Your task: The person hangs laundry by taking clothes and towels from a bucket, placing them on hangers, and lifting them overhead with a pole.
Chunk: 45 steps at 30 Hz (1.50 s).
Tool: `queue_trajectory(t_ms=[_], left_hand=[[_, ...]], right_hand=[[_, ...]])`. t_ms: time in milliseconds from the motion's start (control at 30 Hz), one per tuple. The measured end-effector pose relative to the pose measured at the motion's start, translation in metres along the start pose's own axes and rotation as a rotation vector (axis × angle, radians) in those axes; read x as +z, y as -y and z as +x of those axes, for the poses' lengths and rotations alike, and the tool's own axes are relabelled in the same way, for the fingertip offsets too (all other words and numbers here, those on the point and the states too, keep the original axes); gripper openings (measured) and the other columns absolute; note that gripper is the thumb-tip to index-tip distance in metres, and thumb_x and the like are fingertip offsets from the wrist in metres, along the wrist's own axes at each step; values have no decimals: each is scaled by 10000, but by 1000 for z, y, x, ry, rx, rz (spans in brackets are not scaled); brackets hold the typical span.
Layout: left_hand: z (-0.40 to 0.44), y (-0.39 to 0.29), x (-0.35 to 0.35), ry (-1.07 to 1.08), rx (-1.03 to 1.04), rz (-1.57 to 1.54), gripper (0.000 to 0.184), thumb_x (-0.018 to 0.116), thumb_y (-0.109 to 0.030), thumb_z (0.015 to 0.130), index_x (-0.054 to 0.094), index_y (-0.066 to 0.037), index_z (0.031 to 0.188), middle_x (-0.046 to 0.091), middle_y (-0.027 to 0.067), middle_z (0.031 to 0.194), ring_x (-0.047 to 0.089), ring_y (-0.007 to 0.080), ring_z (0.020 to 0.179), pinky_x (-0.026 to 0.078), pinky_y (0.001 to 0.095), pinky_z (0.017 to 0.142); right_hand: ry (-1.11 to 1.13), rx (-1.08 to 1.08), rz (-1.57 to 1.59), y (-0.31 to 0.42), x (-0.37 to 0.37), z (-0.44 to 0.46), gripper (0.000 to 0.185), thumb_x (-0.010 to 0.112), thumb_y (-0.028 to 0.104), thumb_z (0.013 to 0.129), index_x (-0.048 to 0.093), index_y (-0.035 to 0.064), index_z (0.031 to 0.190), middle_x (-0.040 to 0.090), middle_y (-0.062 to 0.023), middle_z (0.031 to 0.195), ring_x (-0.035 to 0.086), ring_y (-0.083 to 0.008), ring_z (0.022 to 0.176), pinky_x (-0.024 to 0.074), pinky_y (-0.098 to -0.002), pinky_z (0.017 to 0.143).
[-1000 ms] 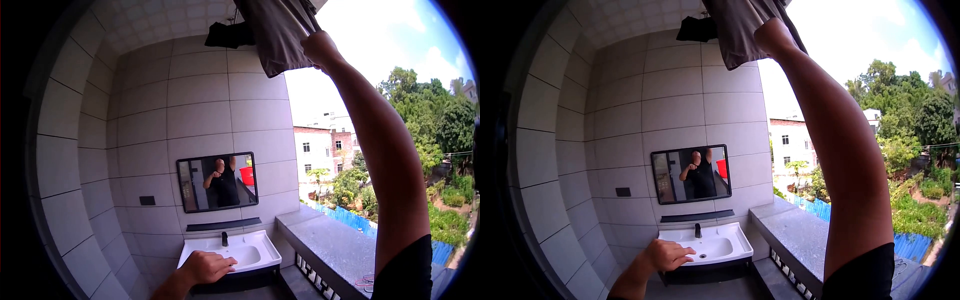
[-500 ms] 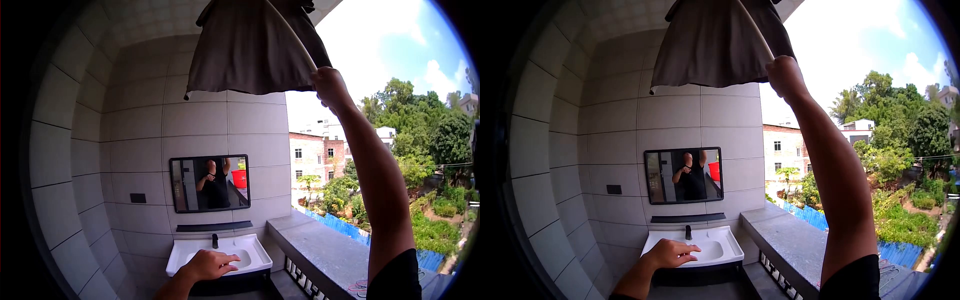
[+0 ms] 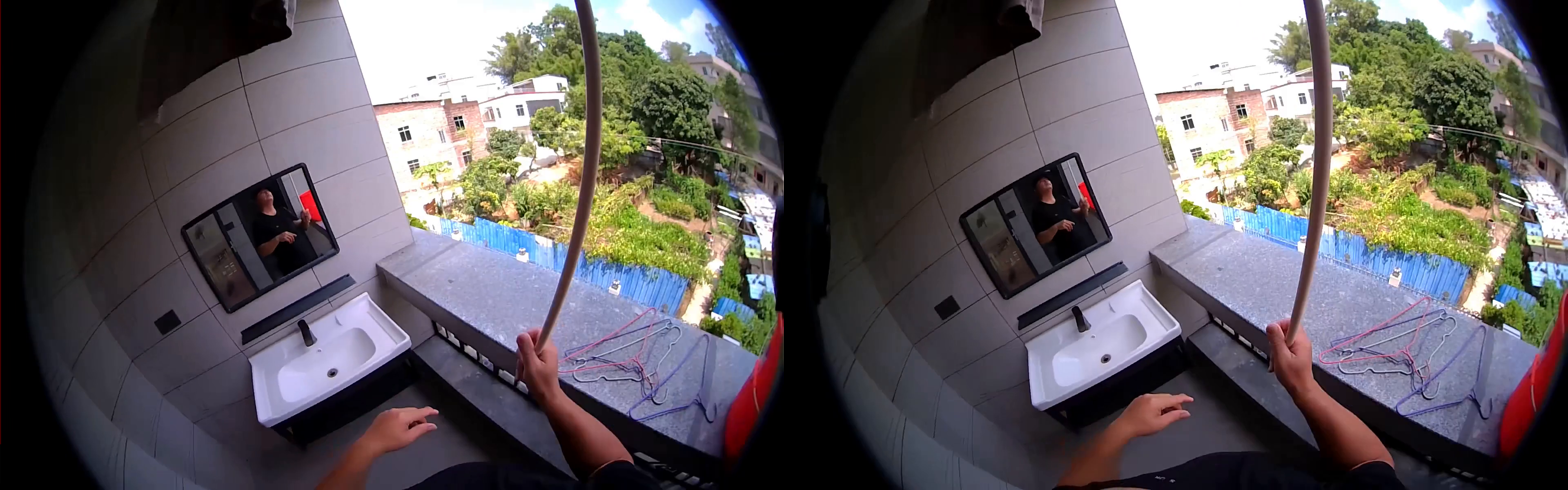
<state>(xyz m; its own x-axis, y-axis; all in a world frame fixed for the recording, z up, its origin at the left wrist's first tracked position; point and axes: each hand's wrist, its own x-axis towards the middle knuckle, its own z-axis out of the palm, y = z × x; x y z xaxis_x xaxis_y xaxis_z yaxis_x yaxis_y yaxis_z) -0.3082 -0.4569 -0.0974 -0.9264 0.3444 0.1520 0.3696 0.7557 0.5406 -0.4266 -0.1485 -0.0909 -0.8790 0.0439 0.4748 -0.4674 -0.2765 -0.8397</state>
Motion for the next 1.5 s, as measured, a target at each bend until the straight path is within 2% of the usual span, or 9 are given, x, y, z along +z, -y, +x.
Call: queue_trajectory(t_ms=[267,400,567,800,933,1100,1200,1333,1500], left_hand=[[93,-66,136,108,326,-402,716,689,-233,1016,331,25,1580,515,163,1500,552,216,1332,457,342,1101],[135,-96,178,18,371,-379,503,617,-135,1045,427,46,1474,643,151,1316,646,149,1051,533,299,936],[172,-83,183,57,-274,-1057,315,543,-92,1067,517,0,1367,612,41,803,482,54,496,502,241,470],[174,38,164,-103,-457,-690,257,610,-147,1035,660,-8,1244,570,-13,673,461,54,474,378,238,368],[190,50,152,-73,-554,-457,154,582,-144,1022,695,-54,968,585,-10,670,485,91,476,400,272,374],[212,61,156,-60,-595,-408,157,552,-121,1019,662,-41,939,619,20,697,484,110,454,453,304,394],[224,62,153,-51,-594,-261,151,552,-121,1013,661,-24,972,637,45,712,512,134,448,473,324,408],[246,81,147,-65,-629,137,161,613,-164,976,704,-65,1064,719,104,776,668,227,516,528,397,505],[253,12,139,-114,-659,614,625,757,-392,902,530,-185,1446,579,160,1413,537,359,1331,477,466,1053]], right_hand=[[-59,470,117,-58,-27,-129,232,647,260,1039,623,58,929,616,4,742,551,-73,555,435,-256,454],[214,728,-146,-50,-50,-138,218,611,246,1011,621,28,1007,695,-108,803,684,-207,645,542,-347,558],[499,-131,-1363,13,-135,-139,274,731,372,893,709,104,947,672,-76,843,671,-280,870,560,-433,719],[-777,-576,-2119,331,-287,-177,257,767,154,926,689,19,1131,699,-140,992,675,-305,942,550,-408,829],[-864,-129,-2470,421,-412,-233,517,723,420,952,656,-17,1220,686,-203,1170,659,-368,1103,528,-452,950],[-761,434,-2055,422,-396,-220,500,755,468,907,667,22,1116,698,-187,847,705,-360,834,552,-486,739],[-518,221,-2305,412,-391,-233,369,770,378,901,625,41,943,655,-166,719,681,-378,717,526,-494,643],[-453,80,-2269,406,-378,-244,299,778,213,886,534,54,818,634,-158,694,659,-363,664,495,-465,578],[-330,-22,-2233,384,-338,-256,242,776,92,800,538,54,783,618,-144,719,650,-338,706,500,-444,629]])
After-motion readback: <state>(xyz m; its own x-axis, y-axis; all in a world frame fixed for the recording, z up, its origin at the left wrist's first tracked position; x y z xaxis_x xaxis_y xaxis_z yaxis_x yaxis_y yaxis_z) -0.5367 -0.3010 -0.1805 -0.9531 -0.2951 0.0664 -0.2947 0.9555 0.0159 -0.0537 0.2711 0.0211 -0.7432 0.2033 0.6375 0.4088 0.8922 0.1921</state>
